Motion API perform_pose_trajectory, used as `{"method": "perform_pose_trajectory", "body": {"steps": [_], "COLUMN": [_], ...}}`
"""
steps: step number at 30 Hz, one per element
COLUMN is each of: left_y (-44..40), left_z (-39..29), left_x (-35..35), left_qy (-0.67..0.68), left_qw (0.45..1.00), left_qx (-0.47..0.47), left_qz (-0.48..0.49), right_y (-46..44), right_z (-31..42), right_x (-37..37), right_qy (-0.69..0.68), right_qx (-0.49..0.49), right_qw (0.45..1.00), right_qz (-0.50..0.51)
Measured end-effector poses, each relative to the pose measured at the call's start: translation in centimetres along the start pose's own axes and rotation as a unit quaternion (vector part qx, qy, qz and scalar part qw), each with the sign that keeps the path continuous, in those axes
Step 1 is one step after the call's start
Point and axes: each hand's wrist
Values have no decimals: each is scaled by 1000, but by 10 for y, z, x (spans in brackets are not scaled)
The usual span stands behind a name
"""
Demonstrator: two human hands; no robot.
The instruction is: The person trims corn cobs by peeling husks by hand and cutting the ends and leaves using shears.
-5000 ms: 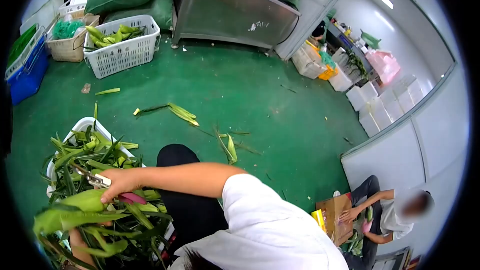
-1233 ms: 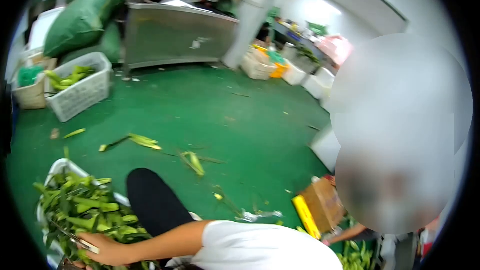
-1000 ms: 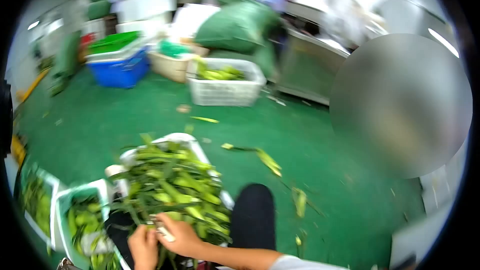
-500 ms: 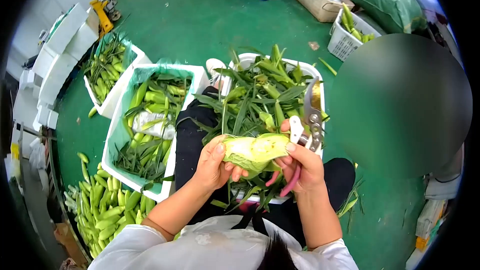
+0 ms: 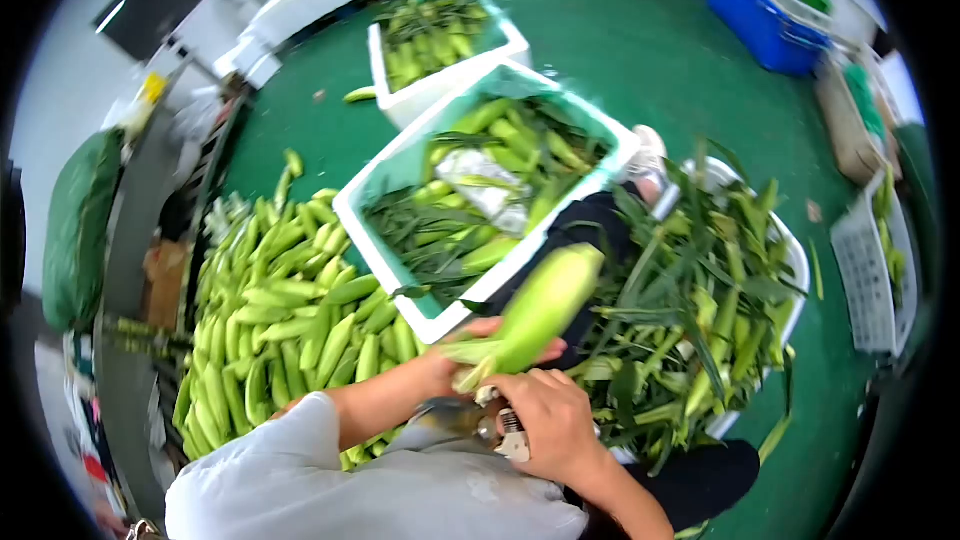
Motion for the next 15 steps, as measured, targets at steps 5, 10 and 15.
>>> {"method": "perform_pose_trajectory", "body": {"steps": [5, 10, 15], "left_y": [164, 394, 339], "left_z": [-61, -111, -174], "left_x": [-103, -304, -368], "left_qy": [159, 77, 19], "left_qw": [896, 547, 497], "left_qx": [351, 624, 650], "left_qz": [-220, -552, -574], "right_y": [30, 75, 105], "right_z": [-27, -56, -61], "right_x": [28, 13, 5], "right_qy": [-345, -331, -353], "right_qx": [326, 439, 482], "right_qw": [865, 801, 751], "right_qz": [-160, -238, -282]}}
Point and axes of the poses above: each hand's wrist, its own y-axis away from the middle knuckle, its own x-axis out of the palm, z = x × y, and after that the axes turned 1 degree about -x, right-handed
